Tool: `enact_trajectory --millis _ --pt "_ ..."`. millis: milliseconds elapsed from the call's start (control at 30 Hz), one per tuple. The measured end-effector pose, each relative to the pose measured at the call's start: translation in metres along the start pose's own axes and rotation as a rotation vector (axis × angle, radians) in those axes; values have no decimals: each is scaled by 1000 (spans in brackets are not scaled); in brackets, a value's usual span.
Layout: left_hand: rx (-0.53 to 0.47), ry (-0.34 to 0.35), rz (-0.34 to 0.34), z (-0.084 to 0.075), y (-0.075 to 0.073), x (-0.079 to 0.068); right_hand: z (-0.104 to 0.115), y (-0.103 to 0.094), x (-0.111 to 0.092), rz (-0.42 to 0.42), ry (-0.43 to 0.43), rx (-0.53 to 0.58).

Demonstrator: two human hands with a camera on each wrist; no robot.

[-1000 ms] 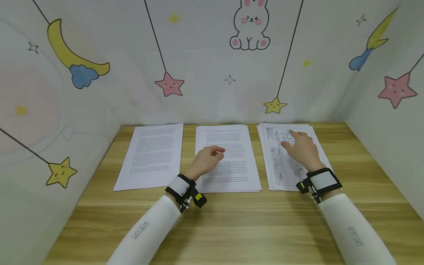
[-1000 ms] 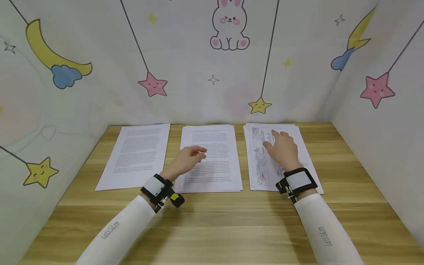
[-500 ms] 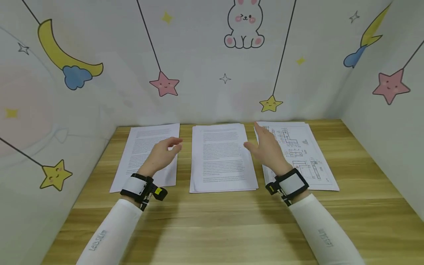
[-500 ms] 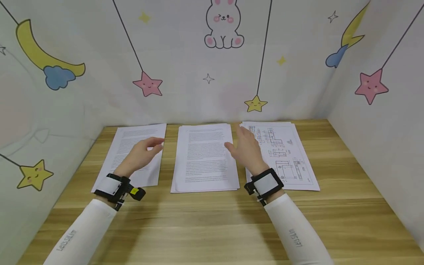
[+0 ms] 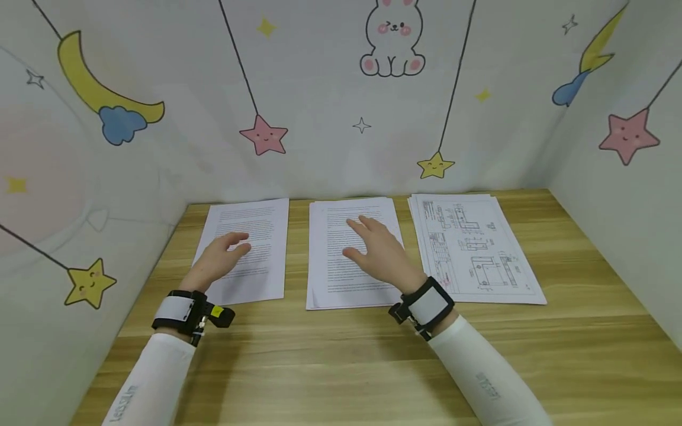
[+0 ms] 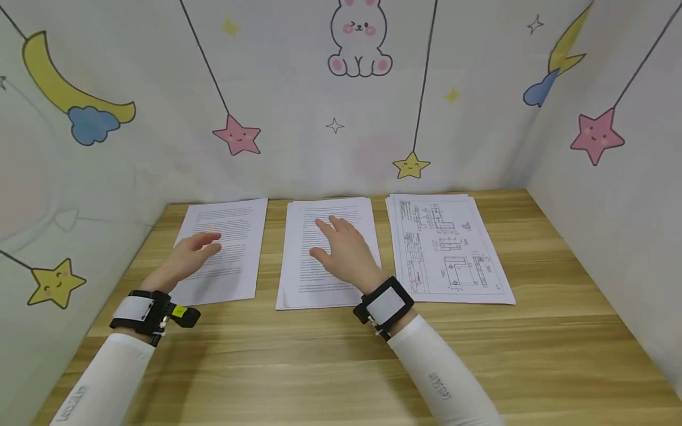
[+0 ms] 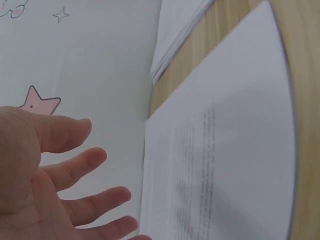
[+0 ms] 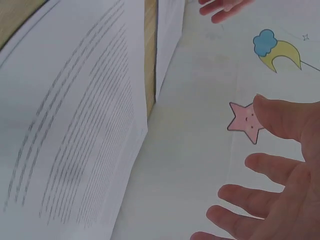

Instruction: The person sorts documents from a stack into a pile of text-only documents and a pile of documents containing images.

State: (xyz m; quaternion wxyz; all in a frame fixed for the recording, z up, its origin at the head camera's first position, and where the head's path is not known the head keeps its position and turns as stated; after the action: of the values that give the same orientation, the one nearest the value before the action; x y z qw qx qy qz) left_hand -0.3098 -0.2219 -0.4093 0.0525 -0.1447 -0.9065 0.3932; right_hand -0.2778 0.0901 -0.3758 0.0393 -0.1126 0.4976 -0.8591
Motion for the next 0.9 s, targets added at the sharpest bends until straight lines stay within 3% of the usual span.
enact_trajectory --millis 300,533,733,900 --pt "58 -116 -5 30 -9 -14 55 34 -1 113 -89 47" --pt "57 -204 33 45 -11 -19 88 60 -4 187 -162 -4" --pt "33 -260 80 51 -7 -24 108 85 -6 243 -180 -57" --pt "31 -302 60 56 -7 -26 111 108 -6 290 -159 -96"
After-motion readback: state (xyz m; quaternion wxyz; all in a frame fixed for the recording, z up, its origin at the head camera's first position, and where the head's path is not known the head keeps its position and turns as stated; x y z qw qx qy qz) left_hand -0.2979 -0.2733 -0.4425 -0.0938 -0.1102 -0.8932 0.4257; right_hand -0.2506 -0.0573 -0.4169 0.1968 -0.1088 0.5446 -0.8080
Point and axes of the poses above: each hand's wrist, its own x-axis towards the middle knuckle, its own y-axis out of the palm, z = x × y, the point moved 5 cm from there along x, towards the middle knuckle, and after that the axes turned 13 degrees about y, right-handed, at the moved point
